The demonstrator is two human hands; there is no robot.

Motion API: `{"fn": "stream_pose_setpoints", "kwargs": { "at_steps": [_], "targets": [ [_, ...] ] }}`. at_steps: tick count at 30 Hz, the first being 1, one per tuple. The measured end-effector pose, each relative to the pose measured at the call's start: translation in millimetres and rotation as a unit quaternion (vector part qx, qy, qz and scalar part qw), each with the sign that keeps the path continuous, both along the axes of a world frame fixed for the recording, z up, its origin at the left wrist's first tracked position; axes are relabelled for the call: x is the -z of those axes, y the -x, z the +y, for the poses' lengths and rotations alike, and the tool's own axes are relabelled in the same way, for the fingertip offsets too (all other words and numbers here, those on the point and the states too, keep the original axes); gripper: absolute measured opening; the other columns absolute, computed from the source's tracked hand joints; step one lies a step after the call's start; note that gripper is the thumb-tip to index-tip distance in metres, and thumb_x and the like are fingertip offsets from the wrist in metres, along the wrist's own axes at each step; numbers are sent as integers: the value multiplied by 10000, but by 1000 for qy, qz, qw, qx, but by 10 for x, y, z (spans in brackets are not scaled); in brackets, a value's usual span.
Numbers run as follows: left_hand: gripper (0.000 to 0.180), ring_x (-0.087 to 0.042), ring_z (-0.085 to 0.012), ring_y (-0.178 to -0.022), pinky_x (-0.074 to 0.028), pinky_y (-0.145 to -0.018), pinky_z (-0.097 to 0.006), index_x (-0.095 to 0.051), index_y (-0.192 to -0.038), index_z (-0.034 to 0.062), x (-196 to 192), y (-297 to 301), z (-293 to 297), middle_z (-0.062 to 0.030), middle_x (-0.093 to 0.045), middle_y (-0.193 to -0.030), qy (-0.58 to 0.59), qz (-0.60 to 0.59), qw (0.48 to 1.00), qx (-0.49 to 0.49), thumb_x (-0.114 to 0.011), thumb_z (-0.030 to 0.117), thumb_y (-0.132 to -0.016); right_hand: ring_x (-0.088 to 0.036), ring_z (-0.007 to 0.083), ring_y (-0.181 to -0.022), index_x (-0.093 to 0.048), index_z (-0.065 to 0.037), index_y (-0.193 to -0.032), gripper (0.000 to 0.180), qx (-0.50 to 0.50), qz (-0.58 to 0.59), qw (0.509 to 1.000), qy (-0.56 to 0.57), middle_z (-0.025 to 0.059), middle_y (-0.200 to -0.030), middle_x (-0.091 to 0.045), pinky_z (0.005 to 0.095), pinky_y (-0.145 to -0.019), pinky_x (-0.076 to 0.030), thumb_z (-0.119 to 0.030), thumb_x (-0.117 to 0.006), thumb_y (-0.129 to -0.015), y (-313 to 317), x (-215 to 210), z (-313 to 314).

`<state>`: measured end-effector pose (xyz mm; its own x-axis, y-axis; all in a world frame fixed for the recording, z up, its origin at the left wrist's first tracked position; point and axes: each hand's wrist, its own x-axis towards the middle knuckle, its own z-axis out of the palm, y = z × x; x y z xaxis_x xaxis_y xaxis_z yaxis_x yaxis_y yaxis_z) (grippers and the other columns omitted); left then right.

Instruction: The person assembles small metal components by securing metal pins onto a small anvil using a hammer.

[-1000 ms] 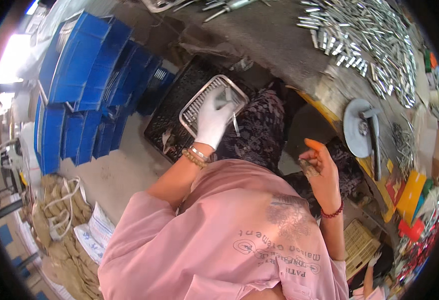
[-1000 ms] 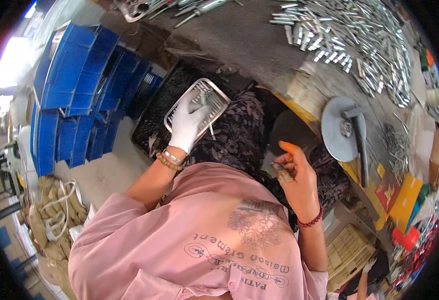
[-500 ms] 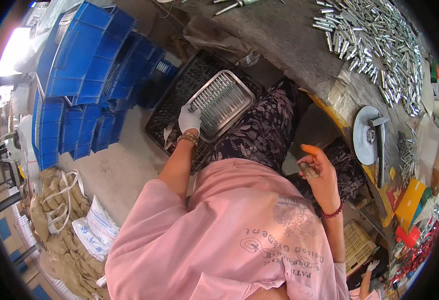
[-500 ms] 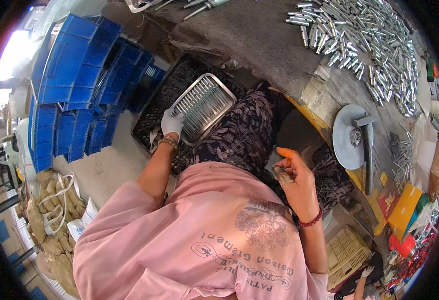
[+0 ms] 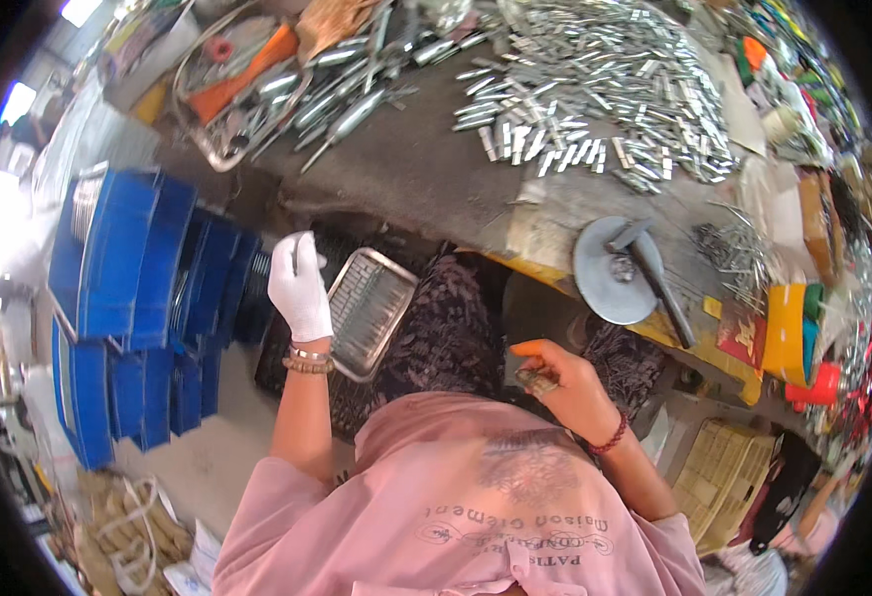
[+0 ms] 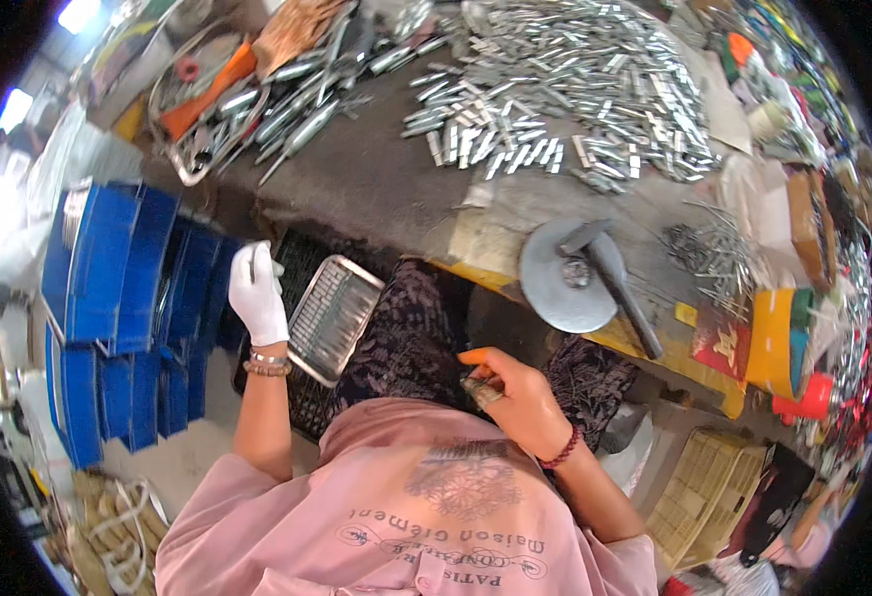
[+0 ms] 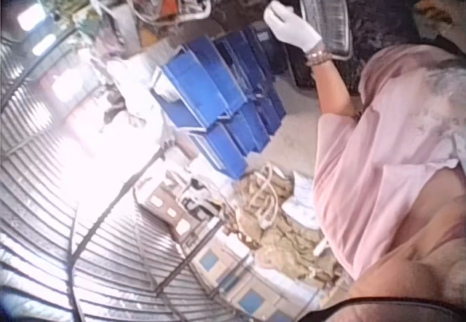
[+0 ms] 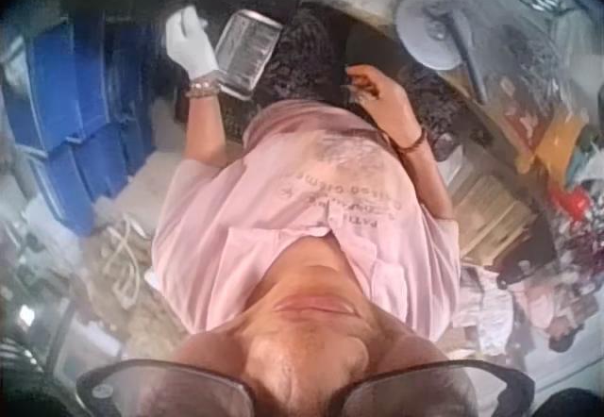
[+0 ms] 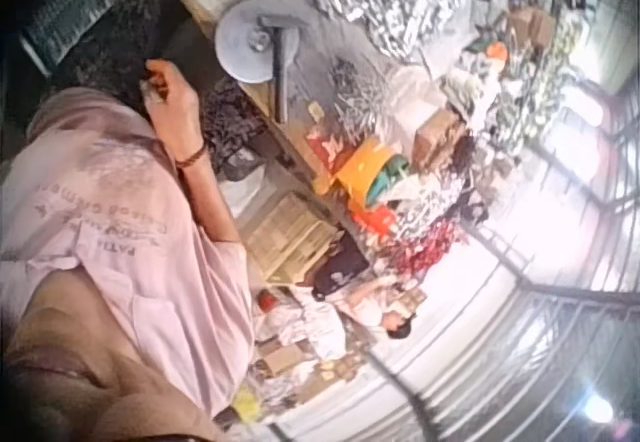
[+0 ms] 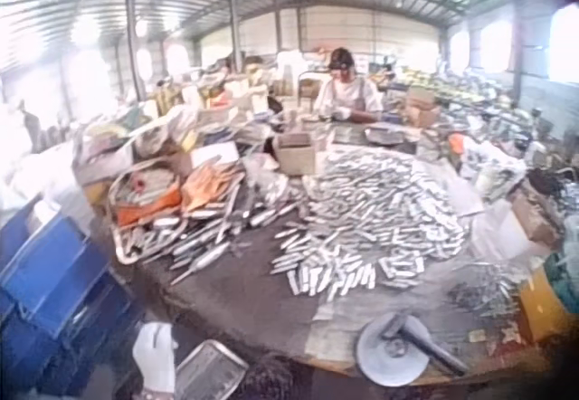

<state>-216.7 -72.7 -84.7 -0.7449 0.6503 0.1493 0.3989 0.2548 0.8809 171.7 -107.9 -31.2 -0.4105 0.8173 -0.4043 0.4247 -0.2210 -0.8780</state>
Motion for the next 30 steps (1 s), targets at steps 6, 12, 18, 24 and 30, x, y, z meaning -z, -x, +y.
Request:
{"fn": "stream_pose_setpoints", "kwargs": {
  "at_steps": [6, 12, 18, 24, 30],
  "targets": [
    [451, -702, -132, -925, -564, -831, -296, -727, -1346, 83, -864, -1051, 1068, -70, -735, -1190, -26, 165, 922, 349, -874, 163, -927, -720, 189, -871, -706, -53, -1342, 368, -18, 19, 997, -79, 130, -1008, -752, 339, -815, -586, -47, -756, -978, -47, -248, -8],
    [601, -711, -348, -1064, -571, -957, -438, -708, -1367, 61, -771, -1381, 1838, -178, -721, -1167, 15, 317, 832, 455, -871, 398, -897, -755, 296, -906, -712, -47, -1312, 362, 24, 20, 990, -136, 164, -1029, -758, 398, -828, -594, -69, -756, -953, -292, -321, -136],
    [353, -707, -291, -963, -569, -906, -405, -712, -1241, 52, -735, -1300, 1703, -141, -721, -1080, 69, 283, 850, 439, -777, 154, -910, -756, 337, -939, -732, -46, -1224, 307, 48, 2, 977, -209, 177, -1007, -751, 420, -834, -593, -67, -753, -919, -778, -557, -169],
    [427, -594, -76, -825, -550, -685, -209, -587, -1459, 55, -881, -1553, 1421, 12, -603, -1039, 86, -190, 885, 415, -655, 77, -1038, -750, 361, -984, -761, -95, -1110, 229, 253, -301, 820, -416, 132, -1061, -764, 451, -857, -608, -67, -735, -885, -1933, -628, 374],
    [403, -698, -122, -902, -633, -700, -261, -552, -1441, 2, -1161, -1753, 893, -37, -643, -1098, 29, -424, 793, 436, -650, 30, -1051, -721, 385, -1105, -735, -119, -1188, 325, 248, -431, 748, -440, 129, -1205, -724, 493, -909, -598, -25, -698, -880, -2453, -359, 1115]
  ]
}}
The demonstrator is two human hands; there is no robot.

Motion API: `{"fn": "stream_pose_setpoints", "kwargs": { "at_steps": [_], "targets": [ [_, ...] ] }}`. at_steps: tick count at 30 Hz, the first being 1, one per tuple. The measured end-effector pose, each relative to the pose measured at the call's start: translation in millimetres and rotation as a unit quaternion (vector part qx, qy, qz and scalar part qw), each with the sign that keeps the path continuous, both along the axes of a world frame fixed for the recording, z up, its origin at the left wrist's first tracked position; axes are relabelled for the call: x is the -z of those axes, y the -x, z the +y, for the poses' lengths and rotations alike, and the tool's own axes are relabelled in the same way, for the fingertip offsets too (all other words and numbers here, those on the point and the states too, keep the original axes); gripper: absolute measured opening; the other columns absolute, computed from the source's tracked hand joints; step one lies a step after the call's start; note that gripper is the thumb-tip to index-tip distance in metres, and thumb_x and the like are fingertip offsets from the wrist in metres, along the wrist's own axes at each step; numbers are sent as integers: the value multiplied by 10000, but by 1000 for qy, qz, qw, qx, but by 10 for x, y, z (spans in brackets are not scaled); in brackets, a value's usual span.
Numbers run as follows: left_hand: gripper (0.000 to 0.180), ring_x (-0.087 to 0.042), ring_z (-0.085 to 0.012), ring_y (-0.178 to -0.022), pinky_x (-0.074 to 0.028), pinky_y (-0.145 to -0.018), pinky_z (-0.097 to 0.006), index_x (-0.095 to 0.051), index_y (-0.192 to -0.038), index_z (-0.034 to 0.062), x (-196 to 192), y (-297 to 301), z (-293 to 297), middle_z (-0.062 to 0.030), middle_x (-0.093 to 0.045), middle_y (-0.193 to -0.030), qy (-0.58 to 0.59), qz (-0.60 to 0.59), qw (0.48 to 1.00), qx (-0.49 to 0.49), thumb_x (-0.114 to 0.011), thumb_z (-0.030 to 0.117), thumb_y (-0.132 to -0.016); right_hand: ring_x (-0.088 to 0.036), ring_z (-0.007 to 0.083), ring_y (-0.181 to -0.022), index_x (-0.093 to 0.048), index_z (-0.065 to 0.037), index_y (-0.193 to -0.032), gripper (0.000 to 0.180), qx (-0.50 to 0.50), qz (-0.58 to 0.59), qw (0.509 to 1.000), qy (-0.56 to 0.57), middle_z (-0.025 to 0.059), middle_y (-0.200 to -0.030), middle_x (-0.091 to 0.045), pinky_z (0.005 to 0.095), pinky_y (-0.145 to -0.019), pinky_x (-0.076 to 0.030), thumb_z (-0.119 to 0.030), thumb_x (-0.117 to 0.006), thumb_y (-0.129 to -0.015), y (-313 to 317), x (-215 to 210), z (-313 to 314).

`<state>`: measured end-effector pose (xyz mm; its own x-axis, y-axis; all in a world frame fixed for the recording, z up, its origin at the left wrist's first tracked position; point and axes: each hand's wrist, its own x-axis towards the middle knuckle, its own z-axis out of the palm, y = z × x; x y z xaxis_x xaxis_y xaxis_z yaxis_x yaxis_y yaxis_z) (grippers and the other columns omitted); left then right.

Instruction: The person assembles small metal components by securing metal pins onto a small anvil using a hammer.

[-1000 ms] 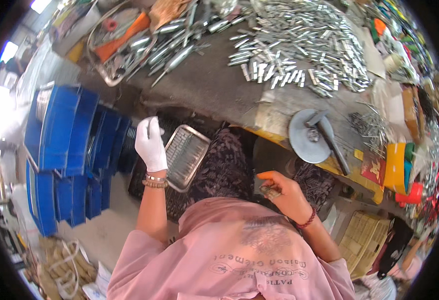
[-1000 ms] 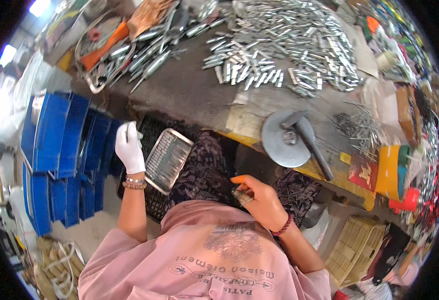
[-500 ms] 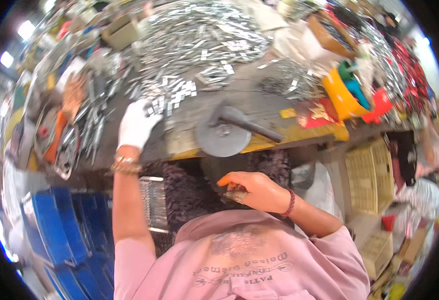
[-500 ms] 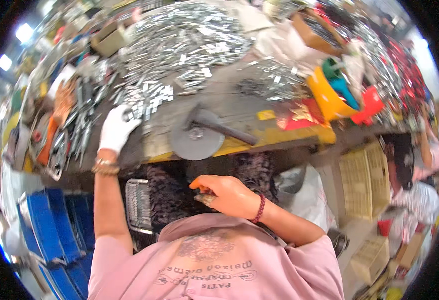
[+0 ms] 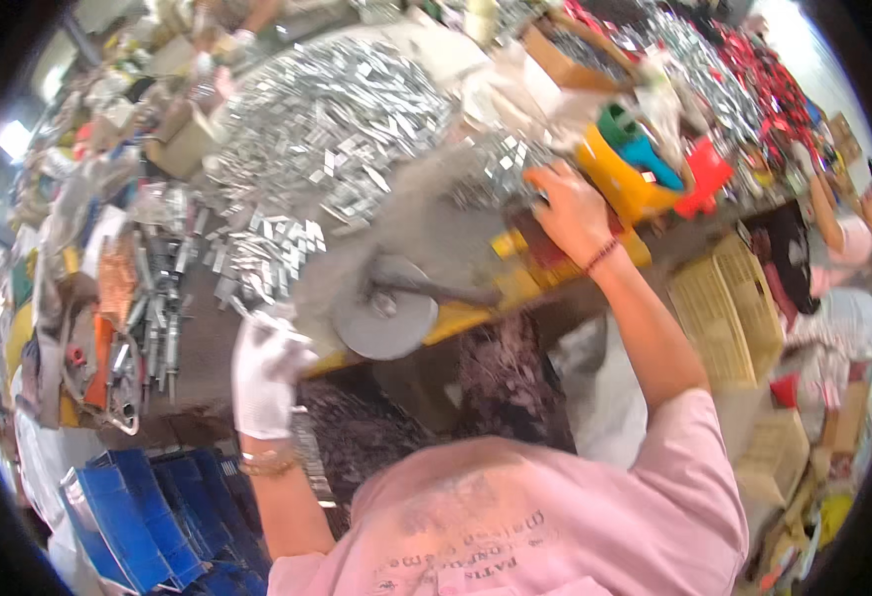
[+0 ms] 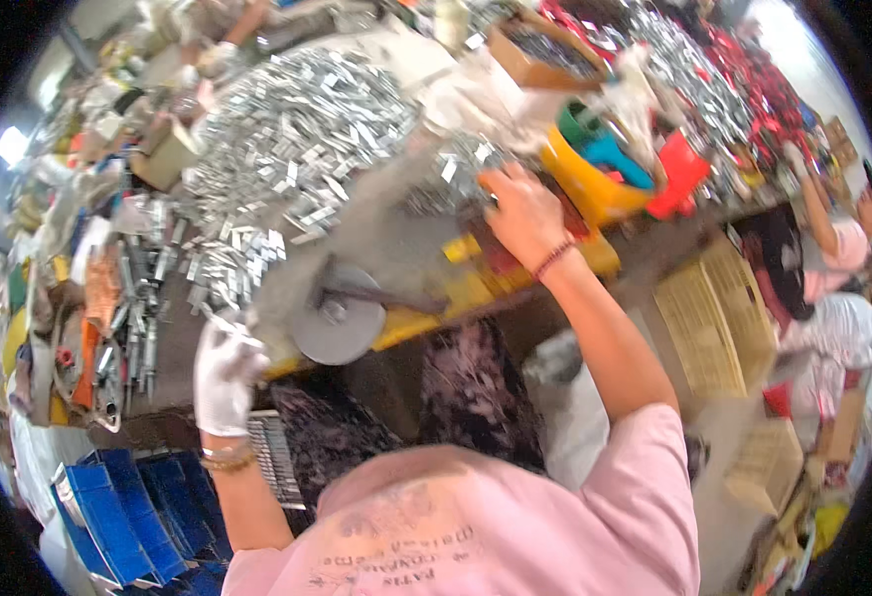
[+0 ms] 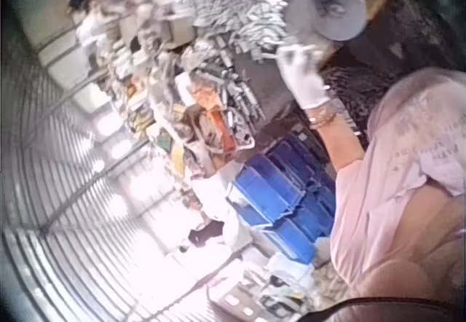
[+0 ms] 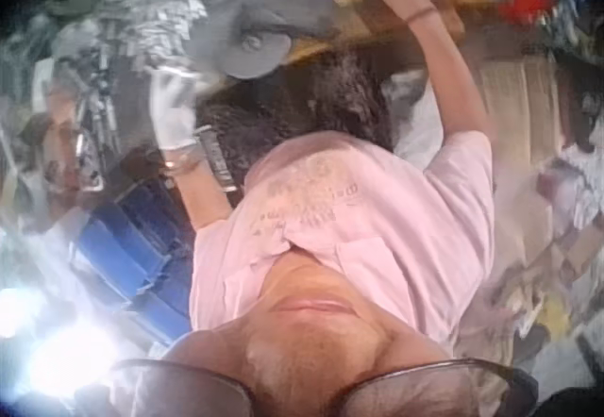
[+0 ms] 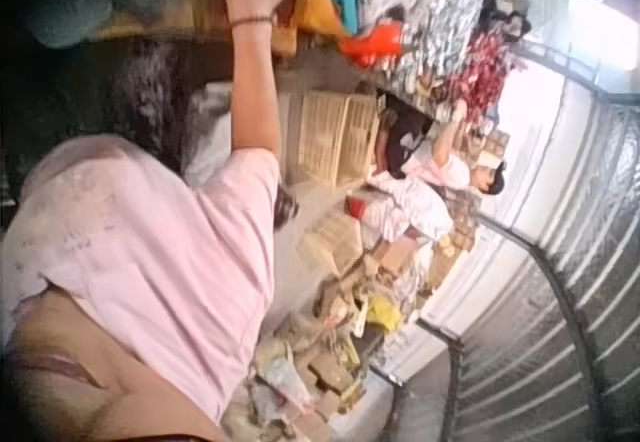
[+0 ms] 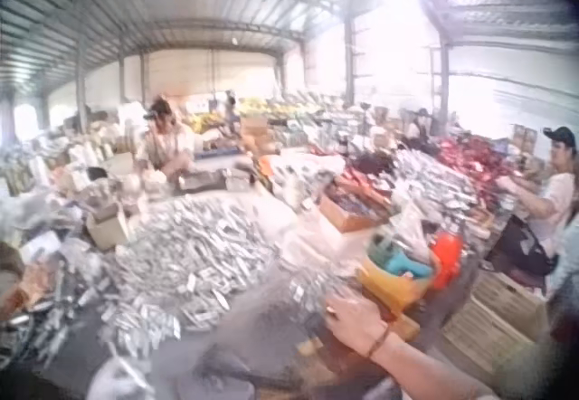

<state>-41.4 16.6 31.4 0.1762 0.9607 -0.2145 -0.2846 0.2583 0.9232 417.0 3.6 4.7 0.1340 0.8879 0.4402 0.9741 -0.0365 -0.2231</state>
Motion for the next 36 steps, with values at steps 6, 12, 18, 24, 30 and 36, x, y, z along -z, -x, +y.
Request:
{"fn": "stream_pose_setpoints", "kwargs": {
  "at_steps": [6, 12, 18, 24, 30, 36],
  "targets": [
    [237, -745, -139, -875, -606, -739, -282, -713, -1163, 5, 55, -396, -180, -87, -765, -1030, -28, 197, 969, 146, -810, 115, -978, -687, 337, -1074, -777, -133, -1057, 254, -53, -123, 988, 82, 94, -1053, -686, 480, -880, -593, -28, -687, -844, -294, 202, -88],
    [220, -748, -148, -948, -606, -853, -303, -762, -1121, 11, 194, -498, -349, -74, -769, -1031, -207, 337, 910, 126, -827, 151, -965, -666, 296, -1012, -699, -127, -850, 86, -135, -172, 975, 33, 65, -954, -630, 446, -831, -591, -60, -716, -799, 71, -32, -276],
    [160, -699, -270, -897, -558, -850, -360, -790, -1020, 43, 241, -428, -141, -104, -731, -946, -379, 420, 823, 61, -844, 135, -900, -682, 371, -962, -670, -94, -957, 162, -144, -73, 985, 54, 121, -935, -673, 498, -840, -558, -74, -747, -816, 210, -324, -265],
    [220, -683, -244, -928, -552, -863, -356, -797, -1027, 28, 284, -384, -32, -77, -716, -970, -382, 413, 822, 91, -873, 41, -821, -715, 315, -876, -717, -52, -1107, 300, -194, 379, 902, 69, 129, -945, -697, 368, -773, -565, 23, -756, -819, 1055, -218, -284],
    [215, -687, -248, -910, -551, -838, -352, -800, -1049, 34, 315, -401, -128, -82, -722, -967, -388, 405, 823, 87, -858, 48, -842, -676, 349, -920, -754, -40, -1011, 214, -213, 133, 967, 40, 134, -943, -614, 439, -817, -557, 31, -751, -809, 1322, -626, -498],
    [216, -693, -255, -909, -551, -841, -364, -807, -1058, 47, 284, -429, -174, -81, -715, -946, -385, 449, 803, 79, -855, 73, -849, -688, 377, -925, -750, -28, -985, 192, -241, 106, 957, 119, 150, -955, -658, 466, -821, -559, -21, -782, -795, 1256, -661, -321]
  ]
}}
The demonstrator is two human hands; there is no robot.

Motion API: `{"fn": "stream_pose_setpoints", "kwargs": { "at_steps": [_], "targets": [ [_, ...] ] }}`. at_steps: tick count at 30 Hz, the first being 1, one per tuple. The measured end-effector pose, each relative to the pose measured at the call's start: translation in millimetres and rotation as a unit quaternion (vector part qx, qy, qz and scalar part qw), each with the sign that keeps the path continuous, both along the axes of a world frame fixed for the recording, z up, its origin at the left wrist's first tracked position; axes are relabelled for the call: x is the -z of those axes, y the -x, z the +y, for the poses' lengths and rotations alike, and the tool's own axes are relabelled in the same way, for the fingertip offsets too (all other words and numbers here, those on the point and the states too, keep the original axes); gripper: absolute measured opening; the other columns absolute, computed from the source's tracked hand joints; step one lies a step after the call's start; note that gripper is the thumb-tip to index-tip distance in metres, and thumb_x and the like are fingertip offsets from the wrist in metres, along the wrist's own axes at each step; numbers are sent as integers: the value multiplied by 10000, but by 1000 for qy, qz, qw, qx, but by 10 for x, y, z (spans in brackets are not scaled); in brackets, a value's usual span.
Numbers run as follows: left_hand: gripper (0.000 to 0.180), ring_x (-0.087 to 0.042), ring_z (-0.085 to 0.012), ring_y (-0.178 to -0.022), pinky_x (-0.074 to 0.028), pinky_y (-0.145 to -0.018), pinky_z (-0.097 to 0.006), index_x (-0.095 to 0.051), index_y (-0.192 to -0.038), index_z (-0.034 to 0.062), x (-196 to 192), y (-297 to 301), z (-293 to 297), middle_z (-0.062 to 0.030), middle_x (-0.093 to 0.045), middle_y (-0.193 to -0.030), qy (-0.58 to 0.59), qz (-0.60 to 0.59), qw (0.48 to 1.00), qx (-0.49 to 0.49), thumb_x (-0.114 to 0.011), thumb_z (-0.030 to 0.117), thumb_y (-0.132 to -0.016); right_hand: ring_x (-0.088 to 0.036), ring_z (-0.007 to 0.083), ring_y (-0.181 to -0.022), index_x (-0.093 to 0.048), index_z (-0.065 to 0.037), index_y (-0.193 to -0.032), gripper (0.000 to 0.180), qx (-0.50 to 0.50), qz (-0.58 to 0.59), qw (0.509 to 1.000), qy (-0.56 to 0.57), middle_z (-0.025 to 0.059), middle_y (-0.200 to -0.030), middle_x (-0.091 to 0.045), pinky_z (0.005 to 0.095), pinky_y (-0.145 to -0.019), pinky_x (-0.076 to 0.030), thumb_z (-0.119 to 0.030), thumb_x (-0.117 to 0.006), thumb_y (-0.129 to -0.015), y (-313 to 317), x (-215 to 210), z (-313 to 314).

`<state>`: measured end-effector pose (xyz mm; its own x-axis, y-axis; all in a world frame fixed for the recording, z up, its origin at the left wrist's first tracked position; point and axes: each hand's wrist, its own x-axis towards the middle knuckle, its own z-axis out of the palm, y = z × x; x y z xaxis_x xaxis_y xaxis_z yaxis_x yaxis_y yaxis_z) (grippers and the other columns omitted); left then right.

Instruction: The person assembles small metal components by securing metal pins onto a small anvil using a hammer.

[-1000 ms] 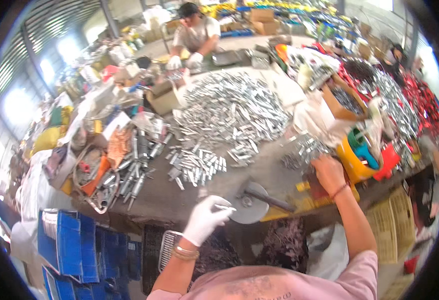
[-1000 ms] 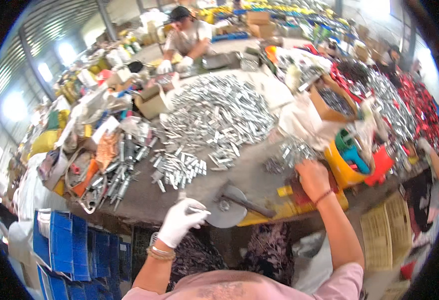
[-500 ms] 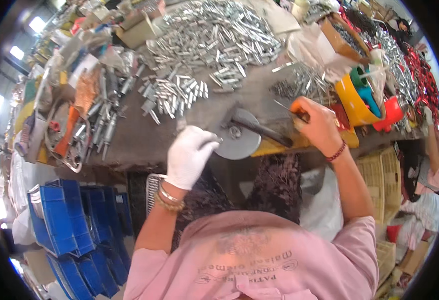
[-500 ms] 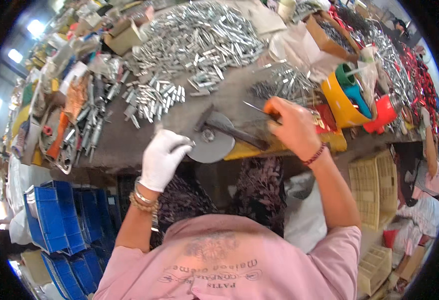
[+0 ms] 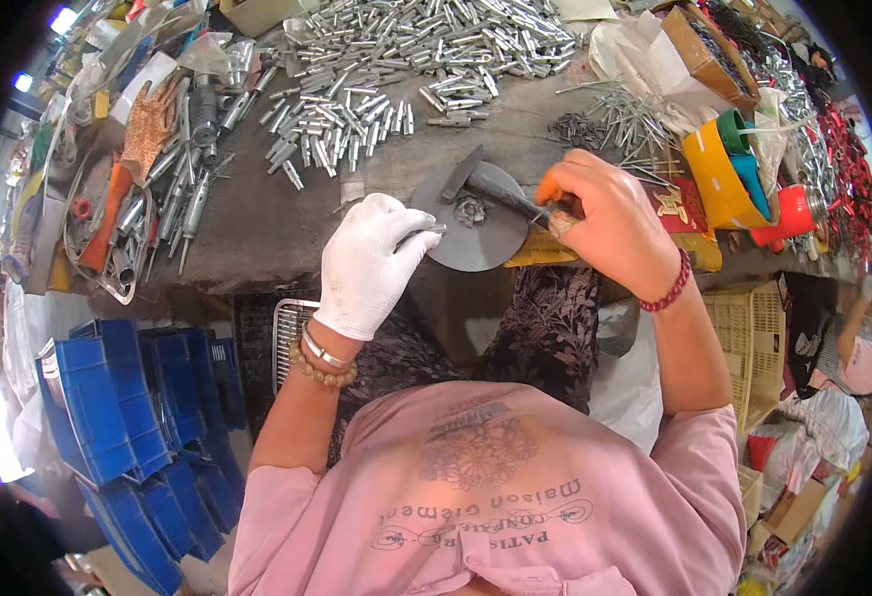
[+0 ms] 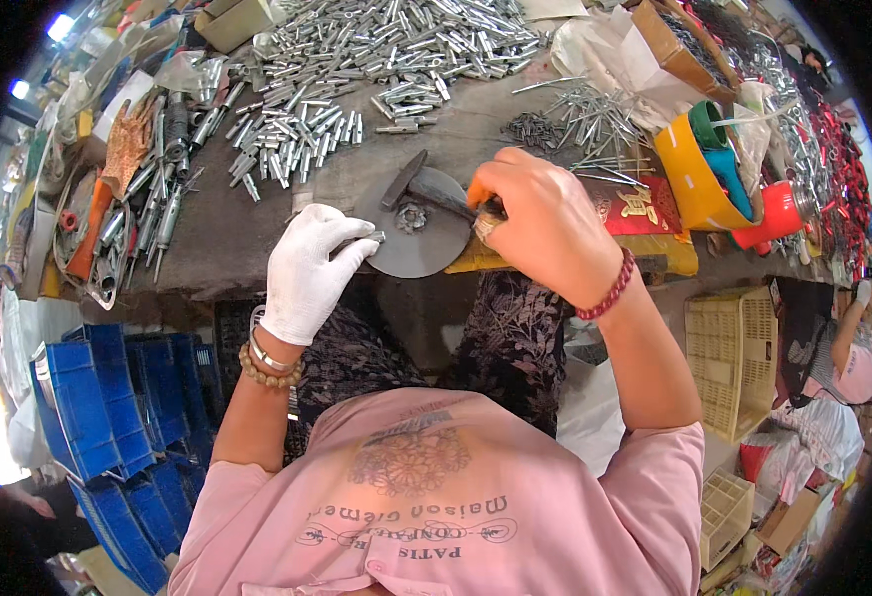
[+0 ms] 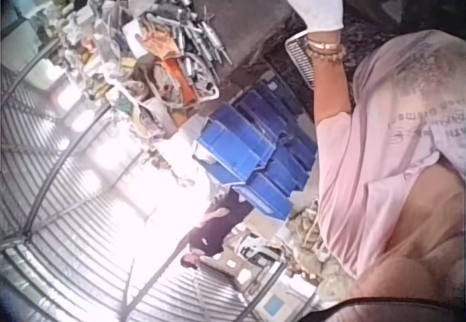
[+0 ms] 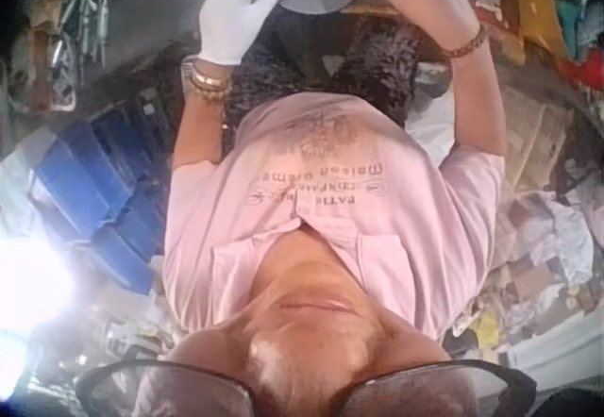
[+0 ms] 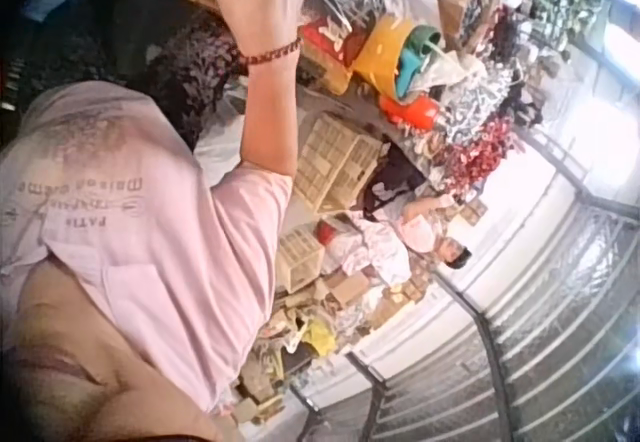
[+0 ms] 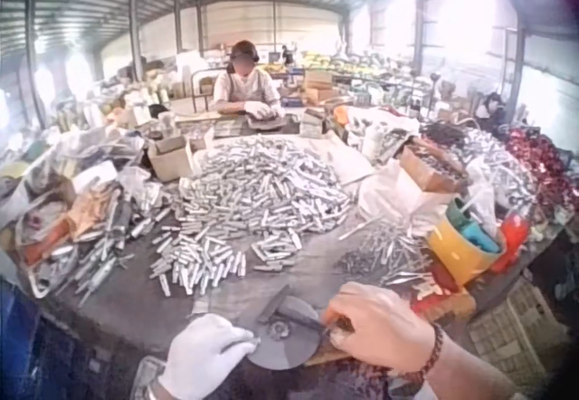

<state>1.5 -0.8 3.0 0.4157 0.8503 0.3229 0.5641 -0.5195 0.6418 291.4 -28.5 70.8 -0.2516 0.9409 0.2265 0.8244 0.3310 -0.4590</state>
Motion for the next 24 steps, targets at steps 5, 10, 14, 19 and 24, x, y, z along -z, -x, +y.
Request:
{"fn": "stream_pose_setpoints", "kwargs": {
  "at_steps": [5, 10, 14, 19, 24],
  "targets": [
    [207, -684, -268, -958, -546, -868, -378, -806, -1043, 59, 7, -16, 24, -79, -709, -963, -15, -13, 1000, 14, -853, 90, -843, -679, 307, -836, -780, -35, -1042, 254, -22, 111, 991, 78, 131, -932, -647, 386, -751, -539, 41, -717, -807, 16, 233, 117],
    [202, -688, -276, -950, -549, -873, -381, -797, -1038, 51, -2, -22, 27, -80, -711, -984, -35, 17, 999, 19, -851, 84, -846, -724, 352, -895, -819, -66, -1061, 243, -30, 127, 991, -17, 147, -945, -702, 457, -782, -578, 0, -765, -833, 250, 464, -1],
    [176, -691, -286, -911, -553, -863, -382, -800, -1013, 48, 8, -38, -3, -81, -712, -950, 8, -26, 1000, -10, -847, 46, -843, -670, 304, -937, -817, -106, -1192, 407, -48, -12, 994, -97, 63, -983, -669, 432, -822, -582, -1, -753, -804, 383, 432, -144],
    [197, -685, -284, -909, -551, -843, -388, -814, -1036, 53, 73, 5, 32, -87, -705, -936, -43, -17, 998, 33, -851, 46, -842, -656, 288, -951, -788, -105, -1070, 266, -34, -7, 992, -117, 53, -942, -629, 413, -827, -573, -24, -732, -823, 437, 526, -160],
    [237, -681, -275, -900, -545, -823, -390, -826, -1073, 60, 45, 11, 0, -85, -696, -918, -64, 6, 997, 32, -862, 67, -839, -656, 278, -936, -756, -103, -950, 133, -53, -2, 990, -132, 45, -936, -625, 421, -859, -561, -51, -730, -831, 461, 610, -127]
  ]
}}
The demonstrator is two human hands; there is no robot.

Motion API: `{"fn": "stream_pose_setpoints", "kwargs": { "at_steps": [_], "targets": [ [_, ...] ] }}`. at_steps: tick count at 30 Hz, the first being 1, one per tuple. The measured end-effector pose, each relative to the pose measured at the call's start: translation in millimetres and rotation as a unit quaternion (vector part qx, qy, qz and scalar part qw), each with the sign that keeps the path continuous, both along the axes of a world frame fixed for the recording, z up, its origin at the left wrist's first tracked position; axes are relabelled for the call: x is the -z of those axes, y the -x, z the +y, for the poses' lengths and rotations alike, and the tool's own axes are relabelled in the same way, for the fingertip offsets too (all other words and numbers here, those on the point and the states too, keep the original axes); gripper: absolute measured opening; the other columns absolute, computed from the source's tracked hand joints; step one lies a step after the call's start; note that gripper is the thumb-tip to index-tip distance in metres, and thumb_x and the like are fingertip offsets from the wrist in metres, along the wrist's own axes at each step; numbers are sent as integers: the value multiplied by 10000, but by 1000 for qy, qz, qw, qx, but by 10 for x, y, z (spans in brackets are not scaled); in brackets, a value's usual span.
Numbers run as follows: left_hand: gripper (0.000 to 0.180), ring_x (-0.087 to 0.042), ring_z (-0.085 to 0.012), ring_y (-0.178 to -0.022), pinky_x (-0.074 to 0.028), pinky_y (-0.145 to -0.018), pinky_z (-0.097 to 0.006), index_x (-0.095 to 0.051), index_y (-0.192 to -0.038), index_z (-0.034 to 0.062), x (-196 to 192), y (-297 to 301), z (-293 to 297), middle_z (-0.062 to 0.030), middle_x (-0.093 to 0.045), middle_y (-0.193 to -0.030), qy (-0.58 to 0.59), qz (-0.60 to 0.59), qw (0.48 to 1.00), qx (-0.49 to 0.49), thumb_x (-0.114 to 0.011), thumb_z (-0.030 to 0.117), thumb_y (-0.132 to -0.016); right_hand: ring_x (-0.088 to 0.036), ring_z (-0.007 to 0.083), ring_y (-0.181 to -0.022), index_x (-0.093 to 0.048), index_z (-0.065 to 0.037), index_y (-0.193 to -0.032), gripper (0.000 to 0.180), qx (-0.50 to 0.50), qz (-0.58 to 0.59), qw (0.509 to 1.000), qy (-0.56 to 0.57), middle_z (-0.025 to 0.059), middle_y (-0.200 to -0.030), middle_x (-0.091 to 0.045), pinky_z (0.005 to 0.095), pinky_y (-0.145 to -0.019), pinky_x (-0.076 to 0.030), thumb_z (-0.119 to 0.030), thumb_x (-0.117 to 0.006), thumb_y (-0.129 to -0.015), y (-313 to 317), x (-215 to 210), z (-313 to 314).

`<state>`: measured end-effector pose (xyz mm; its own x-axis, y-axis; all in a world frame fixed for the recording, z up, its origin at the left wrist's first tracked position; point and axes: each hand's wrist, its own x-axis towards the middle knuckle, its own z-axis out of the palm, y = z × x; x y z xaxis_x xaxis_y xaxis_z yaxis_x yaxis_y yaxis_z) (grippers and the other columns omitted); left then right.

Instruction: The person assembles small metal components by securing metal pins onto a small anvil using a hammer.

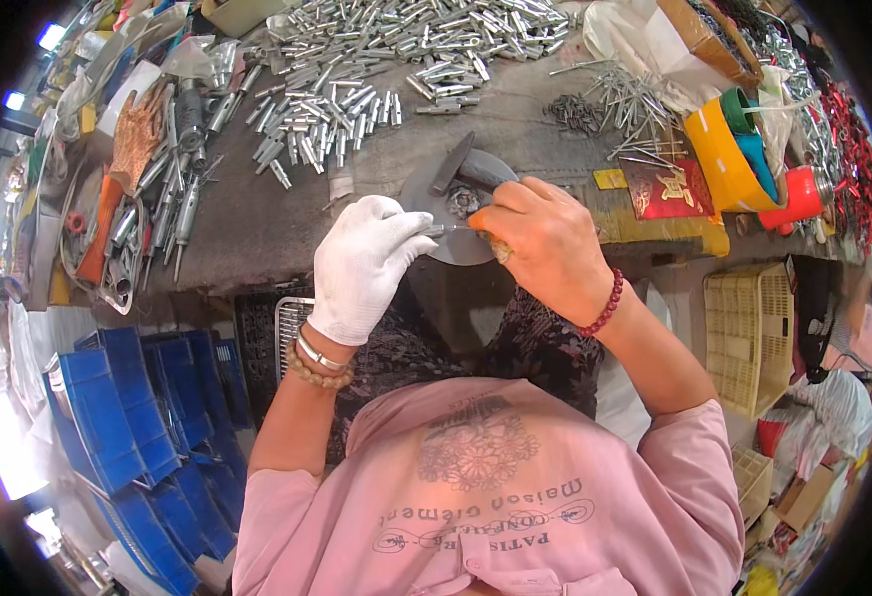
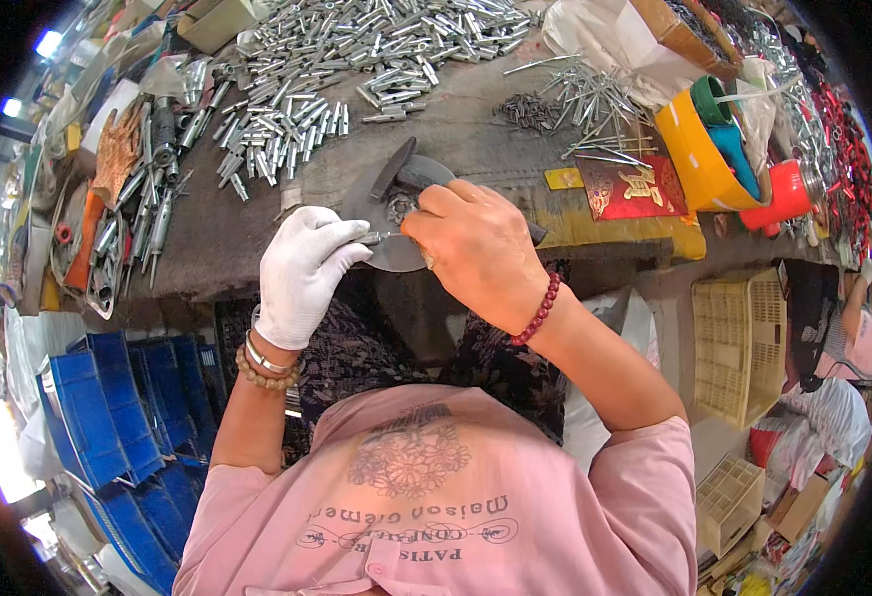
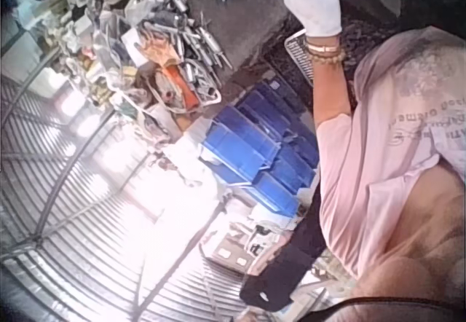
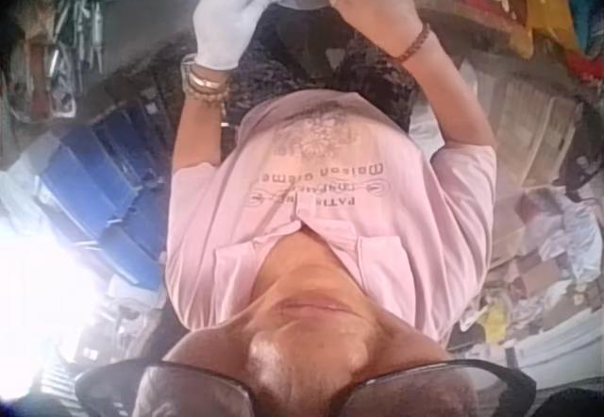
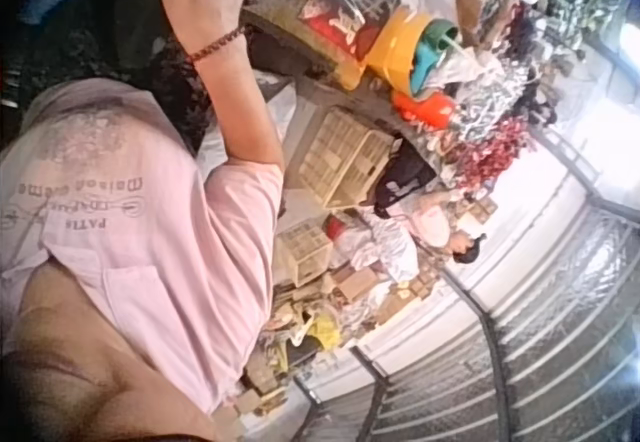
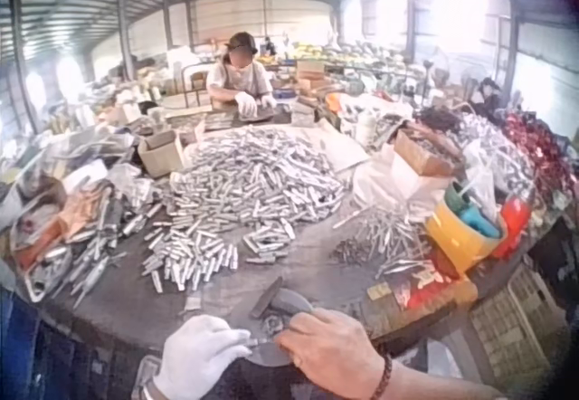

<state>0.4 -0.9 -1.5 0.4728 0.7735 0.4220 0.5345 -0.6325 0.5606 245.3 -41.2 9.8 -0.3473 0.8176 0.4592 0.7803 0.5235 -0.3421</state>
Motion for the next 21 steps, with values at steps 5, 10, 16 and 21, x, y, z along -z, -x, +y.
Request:
{"fn": "stream_pose_setpoints", "kwargs": {
  "at_steps": [5, 10, 16, 21],
  "targets": [
    [256, -675, -262, -880, -539, -808, -376, -831, -1080, 66, 44, 19, 13, -83, -690, -916, 1, -18, 1000, 7, -878, 82, -830, -657, 272, -937, -753, -104, -932, 109, -8, -5, 1000, -12, 44, -942, -623, 415, -859, -557, -61, -726, -836, 24, 27, 7],
    [251, -673, -262, -878, -540, -806, -376, -830, -1077, 63, 62, 12, 5, -85, -688, -909, 11, -32, 999, 3, -879, 81, -831, -652, 259, -939, -748, -107, -926, 83, -21, -29, 999, -23, 38, -940, -619, 407, -859, -555, -81, -704, -860, 26, 18, 32],
    [237, -675, -273, -884, -541, -807, -377, -827, -1076, 64, 86, -17, 6, -92, -680, -913, 5, -38, 999, 8, -868, 65, -842, -643, 231, -958, -720, -115, -905, 68, -35, -63, 997, -35, 24, -958, -615, 392, -864, -553, -119, -698, -841, 34, 33, 57],
    [219, -678, -301, -903, -546, -816, -392, -818, -1072, 72, 85, -39, -23, -108, -676, -923, -23, -10, 1000, -6, -850, 53, -856, -652, 227, -963, -729, -116, -932, 95, -27, -82, 995, -40, 27, -962, -608, 375, -860, -558, -122, -695, -843, 73, 59, 52]
  ]
}}
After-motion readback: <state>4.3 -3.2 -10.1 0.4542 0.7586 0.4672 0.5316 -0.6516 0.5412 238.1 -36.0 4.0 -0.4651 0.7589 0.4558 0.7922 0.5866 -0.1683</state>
